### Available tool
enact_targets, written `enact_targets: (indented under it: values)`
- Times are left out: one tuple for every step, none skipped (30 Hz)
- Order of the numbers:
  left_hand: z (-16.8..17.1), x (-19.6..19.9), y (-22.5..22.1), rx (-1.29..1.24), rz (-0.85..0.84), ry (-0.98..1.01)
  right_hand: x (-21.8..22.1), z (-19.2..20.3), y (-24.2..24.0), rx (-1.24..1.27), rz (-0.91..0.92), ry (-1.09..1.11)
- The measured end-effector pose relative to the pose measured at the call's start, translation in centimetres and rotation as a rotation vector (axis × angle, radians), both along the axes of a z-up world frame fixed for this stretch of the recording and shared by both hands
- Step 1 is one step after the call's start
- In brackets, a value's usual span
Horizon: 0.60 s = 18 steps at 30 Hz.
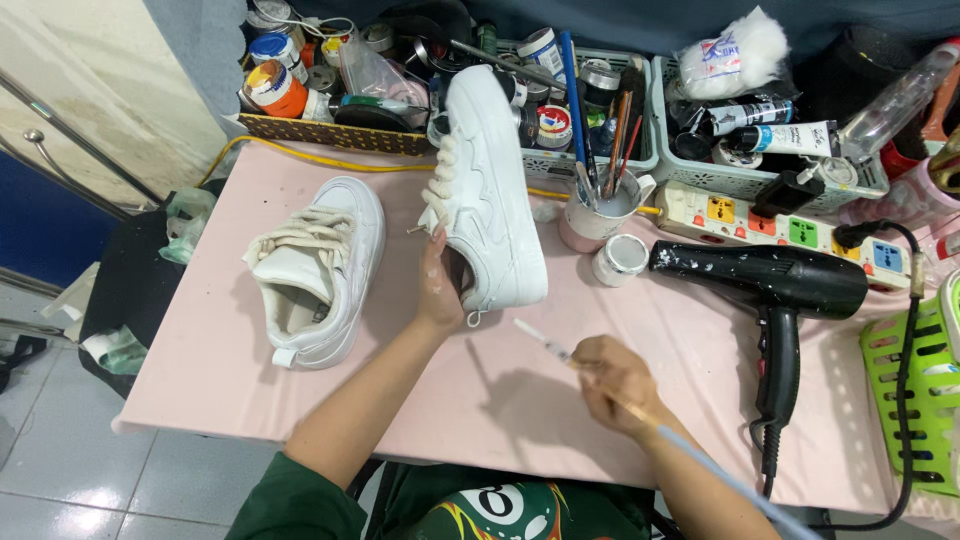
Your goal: The person applies paint to the midsole of a shoe with a brush and dries it with a hair dryer.
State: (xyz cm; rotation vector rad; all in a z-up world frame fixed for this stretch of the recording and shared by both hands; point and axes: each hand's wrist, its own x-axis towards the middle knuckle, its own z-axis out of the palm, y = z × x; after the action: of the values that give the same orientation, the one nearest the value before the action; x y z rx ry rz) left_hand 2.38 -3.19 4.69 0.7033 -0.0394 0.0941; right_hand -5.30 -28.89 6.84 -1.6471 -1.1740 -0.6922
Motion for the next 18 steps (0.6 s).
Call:
enact_targets:
  values:
    - [-0.4, 0.1, 0.4, 0.041, -0.007, -0.034, 0.2, -0.1, 0.2, 0.038, 0.004, 0.046]
    - [-0.8, 0.2, 0.7, 0.081, -0.014, -0.067, -0.1, 0.1, -0.3, 0.041, -0.091, 0.073]
    - [-1.2, 0.3, 1.2, 0.121, -0.02, -0.1, -0.6, 0.5, -1.2, 0.044, -0.187, 0.101]
    - [-1.6, 0.4, 1.7, 0.188, -0.019, -0.107, -0.9, 0.6, -1.8, 0.045, -0.282, 0.127]
    - [-2.1, 0.6, 2.3, 0.255, -0.017, -0.115, -0.7, 0.4, -1.5, 0.071, -0.209, 0.122]
    - [-2.6, 0.9, 2.8, 0.323, -0.017, -0.123, -0.3, 0.0, -1.1, 0.098, -0.137, 0.117]
    - [-3.4, 1.4, 3.1, 0.318, -0.044, -0.148, -0.1, -0.2, -0.9, 0.125, -0.065, 0.112]
    - [-4.3, 1.9, 3.5, 0.314, -0.069, -0.172, -0.3, -0.2, -0.8, 0.078, -0.034, 0.118]
    - [-5.5, 2.3, 4.0, 0.31, -0.095, -0.196, -0.6, -0.2, -0.5, 0.03, -0.003, 0.124]
    - [-6.8, 2.6, 4.6, 0.53, 0.013, -0.322, -1.0, -0.2, -0.2, -0.017, 0.029, 0.133]
    - [-8.1, 3.0, 5.2, 0.75, 0.121, -0.448, -1.0, 0.0, -0.3, 0.011, -0.035, 0.175]
    - [-9.2, 3.4, 5.9, 0.97, 0.233, -0.574, -0.9, 0.3, -0.5, 0.039, -0.099, 0.215]
    - [-9.9, 3.7, 6.8, 0.954, 0.218, -0.607, -0.8, 0.4, -0.7, 0.067, -0.162, 0.256]
    - [-10.1, 4.0, 7.5, 0.938, 0.205, -0.642, -0.9, 0.5, -0.8, 0.146, -0.14, 0.302]
    - [-10.0, 4.1, 7.8, 0.921, 0.193, -0.677, -1.1, 0.4, -0.9, 0.225, -0.118, 0.348]
    - [-9.8, 3.9, 8.1, 0.746, 0.07, -0.518, -1.1, 0.3, -1.0, 0.306, -0.098, 0.394]
    - [-9.4, 3.3, 8.5, 0.57, -0.05, -0.358, -1.0, 0.3, -1.4, 0.378, -0.11, 0.44]
    - [-9.1, 3.0, 8.7, 0.392, -0.17, -0.198, -0.7, 0.3, -1.9, 0.452, -0.124, 0.485]
